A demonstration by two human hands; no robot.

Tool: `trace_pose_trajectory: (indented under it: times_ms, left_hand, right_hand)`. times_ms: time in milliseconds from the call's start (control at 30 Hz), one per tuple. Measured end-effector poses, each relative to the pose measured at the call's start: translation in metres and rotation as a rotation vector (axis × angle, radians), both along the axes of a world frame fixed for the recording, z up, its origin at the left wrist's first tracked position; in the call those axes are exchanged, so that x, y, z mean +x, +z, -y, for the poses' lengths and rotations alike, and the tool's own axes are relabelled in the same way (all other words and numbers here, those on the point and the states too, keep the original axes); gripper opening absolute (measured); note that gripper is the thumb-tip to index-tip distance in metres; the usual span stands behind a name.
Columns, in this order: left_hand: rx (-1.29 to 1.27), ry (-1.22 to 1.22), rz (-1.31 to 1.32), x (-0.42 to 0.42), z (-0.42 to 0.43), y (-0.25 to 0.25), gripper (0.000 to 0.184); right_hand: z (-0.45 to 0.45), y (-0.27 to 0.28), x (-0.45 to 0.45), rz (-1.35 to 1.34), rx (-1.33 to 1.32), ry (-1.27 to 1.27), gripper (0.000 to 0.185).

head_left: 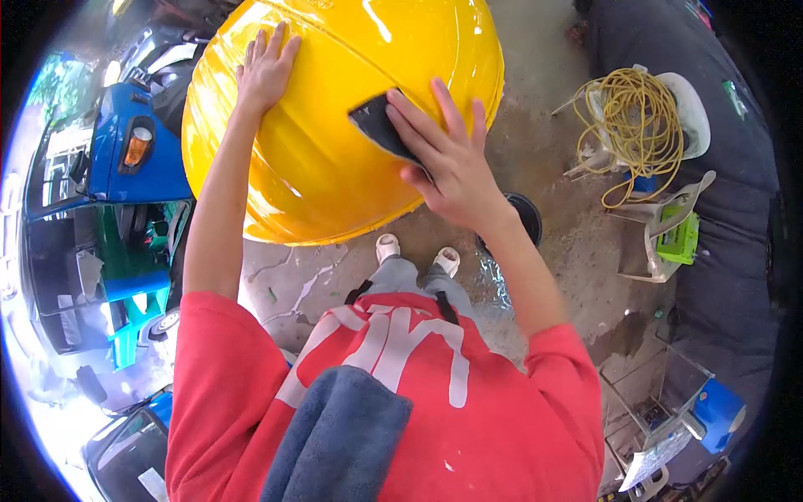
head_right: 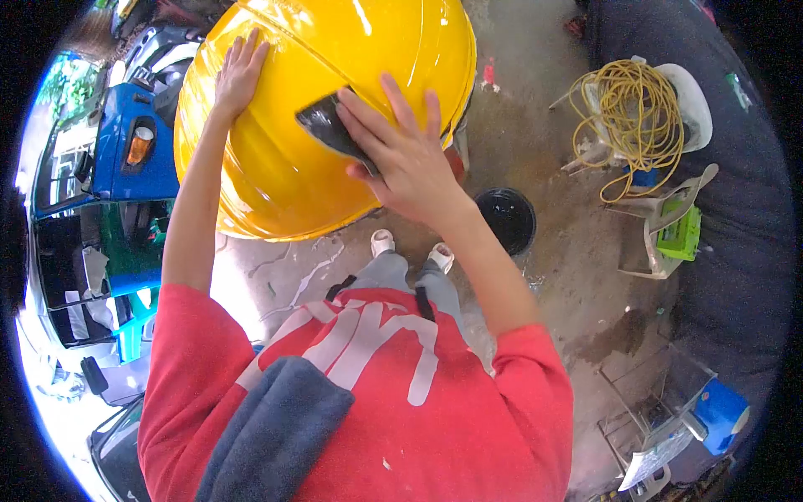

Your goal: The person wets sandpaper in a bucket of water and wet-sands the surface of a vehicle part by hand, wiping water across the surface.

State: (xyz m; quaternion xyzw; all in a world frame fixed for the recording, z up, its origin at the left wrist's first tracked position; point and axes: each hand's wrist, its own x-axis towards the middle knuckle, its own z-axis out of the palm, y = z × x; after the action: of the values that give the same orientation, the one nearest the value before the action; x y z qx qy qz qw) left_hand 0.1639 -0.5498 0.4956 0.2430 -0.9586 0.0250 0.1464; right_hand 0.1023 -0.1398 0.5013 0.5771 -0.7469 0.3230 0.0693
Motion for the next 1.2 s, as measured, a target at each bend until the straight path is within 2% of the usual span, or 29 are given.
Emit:
trace_pose_trajectory:
  times_ms: [67, 167, 267, 333, 467, 533, 600, 667, 733, 800, 867, 900, 1033, 1100, 1200]
  left_hand:
    - [-0.011, -0.019, 0.001, -0.002, -0.006, 0.009, 0.071]
    - [0.12, 0.104, -0.064, -0.006, -0.027, 0.019, 0.07]
    - [0.001, 0.068, 0.027, -0.001, -0.021, 0.011, 0.071]
    - [0.072, 0.078, 0.029, -0.002, -0.035, 0.025, 0.069]
    - [-0.037, 0.048, 0.078, -0.005, -0.027, 0.021, 0.066]
    - [0.09, 0.085, -0.021, -0.004, -0.035, 0.025, 0.066]
    - [0.115, 0.087, -0.018, 0.001, -0.042, 0.028, 0.067]
    - [0.138, 0.073, -0.045, -0.003, -0.041, 0.028, 0.069]
    - [0.049, 0.069, 0.02, -0.006, -0.022, 0.019, 0.071]
    - [0.053, 0.065, 0.023, -0.009, -0.017, 0.016, 0.071]
    - [0.057, 0.054, 0.037, -0.007, -0.017, 0.019, 0.071]
    - [0.077, 0.071, 0.029, -0.008, -0.02, 0.021, 0.071]
    - [0.129, 0.09, 0.016, -0.011, -0.024, 0.022, 0.073]
    - [0.174, 0.101, -0.013, -0.01, -0.034, 0.029, 0.074]
    - [0.227, 0.111, -0.05, -0.011, -0.046, 0.039, 0.074]
  right_hand:
    - [0.0, 0.001, 0.004, -0.052, 0.011, -0.005, 0.07]
    - [-0.024, -0.014, 0.019, 0.051, -0.009, -0.004, 0.068]
    - [-0.016, -0.014, 0.024, 0.049, -0.02, -0.087, 0.066]
    - [0.016, 0.01, 0.019, 0.081, -0.053, -0.171, 0.069]
    - [0.019, -0.014, 0.105, 0.194, -0.076, -0.05, 0.076]
    - [0.016, -0.01, 0.079, 0.131, -0.082, -0.094, 0.074]
    - [0.02, -0.001, 0.048, 0.001, -0.057, -0.444, 0.07]
    - [0.021, 0.002, 0.064, 0.08, -0.085, -0.425, 0.068]
    - [0.012, -0.001, 0.096, 0.141, -0.049, -0.203, 0.067]
    - [-0.008, 0.009, 0.086, 0.103, -0.008, -0.236, 0.063]
    - [-0.03, 0.017, 0.063, 0.216, -0.237, -0.388, 0.061]
    - [-0.032, 0.013, 0.058, 0.303, -0.407, -0.319, 0.064]
    - [0.017, -0.026, 0.103, 0.219, -0.188, -0.396, 0.072]
    - [0.022, -0.027, 0.133, 0.201, -0.135, -0.42, 0.073]
    - [0.031, -0.023, 0.114, 0.199, -0.087, -0.481, 0.08]
